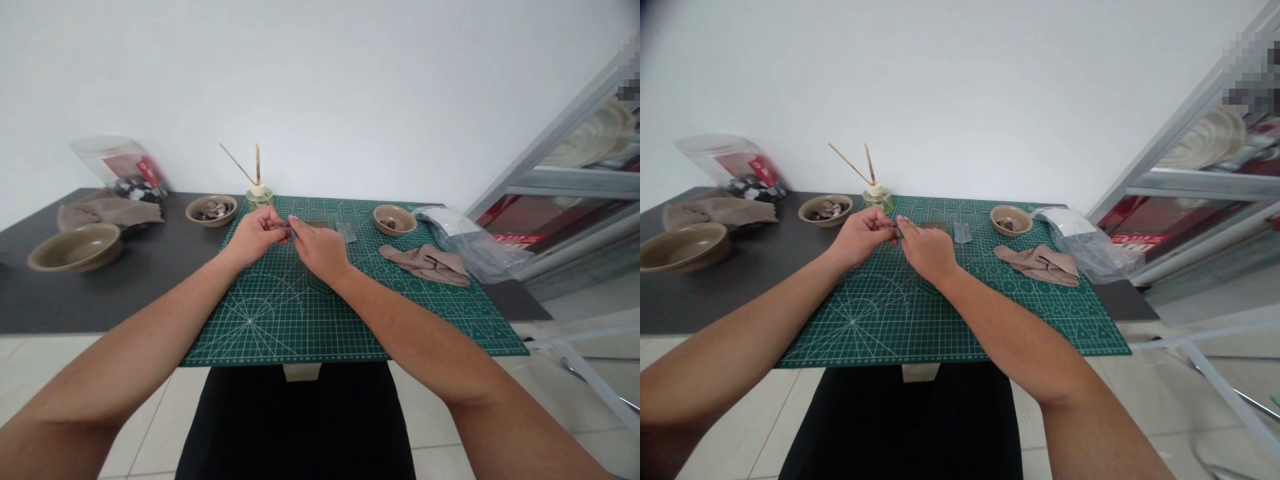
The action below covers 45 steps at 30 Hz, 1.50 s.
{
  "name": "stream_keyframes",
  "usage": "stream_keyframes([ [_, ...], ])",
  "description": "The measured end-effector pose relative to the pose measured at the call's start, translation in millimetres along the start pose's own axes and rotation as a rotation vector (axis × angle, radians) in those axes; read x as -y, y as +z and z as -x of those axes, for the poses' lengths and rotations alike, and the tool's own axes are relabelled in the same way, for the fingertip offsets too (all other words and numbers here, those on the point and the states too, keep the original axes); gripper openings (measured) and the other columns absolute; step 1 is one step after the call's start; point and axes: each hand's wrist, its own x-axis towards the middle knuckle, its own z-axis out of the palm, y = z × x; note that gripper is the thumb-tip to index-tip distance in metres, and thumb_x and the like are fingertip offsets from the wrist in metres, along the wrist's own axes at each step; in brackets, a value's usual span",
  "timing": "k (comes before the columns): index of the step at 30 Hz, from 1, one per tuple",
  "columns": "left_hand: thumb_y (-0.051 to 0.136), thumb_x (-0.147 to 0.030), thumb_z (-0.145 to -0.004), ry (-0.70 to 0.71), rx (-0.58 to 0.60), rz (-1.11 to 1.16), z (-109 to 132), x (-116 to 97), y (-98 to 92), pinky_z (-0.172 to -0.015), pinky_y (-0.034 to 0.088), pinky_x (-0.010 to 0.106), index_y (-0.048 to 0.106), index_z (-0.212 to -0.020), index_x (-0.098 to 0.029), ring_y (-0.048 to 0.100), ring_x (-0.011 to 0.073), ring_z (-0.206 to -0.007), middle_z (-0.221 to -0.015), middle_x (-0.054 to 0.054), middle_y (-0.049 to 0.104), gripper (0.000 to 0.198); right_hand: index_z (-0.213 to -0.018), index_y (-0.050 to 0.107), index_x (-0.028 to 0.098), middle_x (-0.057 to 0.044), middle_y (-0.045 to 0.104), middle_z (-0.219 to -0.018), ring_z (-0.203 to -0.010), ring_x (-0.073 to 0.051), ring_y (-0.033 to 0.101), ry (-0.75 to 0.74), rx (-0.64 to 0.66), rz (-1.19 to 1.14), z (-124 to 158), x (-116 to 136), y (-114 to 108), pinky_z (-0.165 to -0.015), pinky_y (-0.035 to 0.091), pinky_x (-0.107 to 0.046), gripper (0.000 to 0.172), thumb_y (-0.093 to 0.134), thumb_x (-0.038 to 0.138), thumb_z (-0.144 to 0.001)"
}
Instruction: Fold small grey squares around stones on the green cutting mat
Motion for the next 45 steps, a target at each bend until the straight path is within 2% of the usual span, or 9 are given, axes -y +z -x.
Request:
stream_keyframes([
  [17,0.076,-0.023,-0.067,0.012,-0.024,0.054,-0.5,-0.7,-0.9,-0.056,0.05,0.025,0.049,-0.071,-0.019,0.063,0.0119,-0.054,-0.057,-0.005,0.063,0.028,-0.146,0.049,0.018,-0.01,0.064,-0.136,-0.102,-0.021,0.071,0.048,0.02,-0.034,-1.4,-2.5,0.0,-0.086,0.049,-0.032,0.047,0.034,0.024,-0.102],
  [23,0.074,-0.021,-0.067,-0.008,0.095,0.006,-0.9,0.3,-1.2,-0.056,0.052,0.025,0.051,-0.079,-0.019,0.065,0.0133,-0.055,-0.059,-0.004,0.066,0.025,-0.151,0.043,0.018,-0.01,0.073,-0.121,-0.097,-0.02,0.071,0.093,0.01,-0.063,-2.3,-1.8,-1.1,-0.083,0.048,-0.029,0.05,0.033,0.024,-0.102],
  [26,0.071,-0.018,-0.067,-0.028,0.13,0.011,-1.1,1.7,-1.0,-0.057,0.052,0.025,0.053,-0.078,-0.019,0.066,0.0134,-0.056,-0.062,-0.002,0.068,0.021,-0.148,0.047,0.019,-0.009,0.069,-0.129,-0.102,-0.02,0.07,0.035,-0.023,-0.09,-1.4,-1.3,0.4,-0.087,0.049,-0.03,0.049,0.035,0.023,-0.101],
  [31,0.069,-0.016,-0.068,-0.038,0.116,0.011,-0.6,2.4,-0.9,-0.057,0.052,0.024,0.053,-0.077,-0.018,0.066,0.0127,-0.055,-0.06,-0.002,0.068,0.018,-0.145,0.051,0.021,-0.007,0.056,-0.145,-0.108,-0.02,0.068,-0.04,-0.021,-0.096,-0.5,-1.2,2.0,-0.089,0.05,-0.032,0.046,0.036,0.023,-0.101],
  [39,0.073,-0.02,-0.068,-0.025,0.041,0.039,-0.4,-0.4,-0.1,-0.055,0.051,0.024,0.051,-0.076,-0.019,0.065,0.0128,-0.053,-0.057,-0.003,0.066,0.023,-0.145,0.05,0.016,-0.009,0.063,-0.137,-0.106,-0.021,0.069,0.003,-0.013,-0.089,-1.5,-0.7,-0.3,-0.089,0.05,-0.032,0.046,0.035,0.02,-0.101],
  [45,0.071,-0.021,-0.07,-0.012,0.077,0.012,-0.7,-0.1,0.3,-0.055,0.053,0.025,0.048,-0.076,-0.02,0.066,0.0131,-0.054,-0.058,-0.003,0.066,0.024,-0.147,0.048,0.018,-0.009,0.062,-0.139,-0.108,-0.02,0.069,-0.019,-0.006,-0.09,-1.1,-0.1,-0.1,-0.09,0.049,-0.032,0.047,0.035,0.022,-0.102],
])
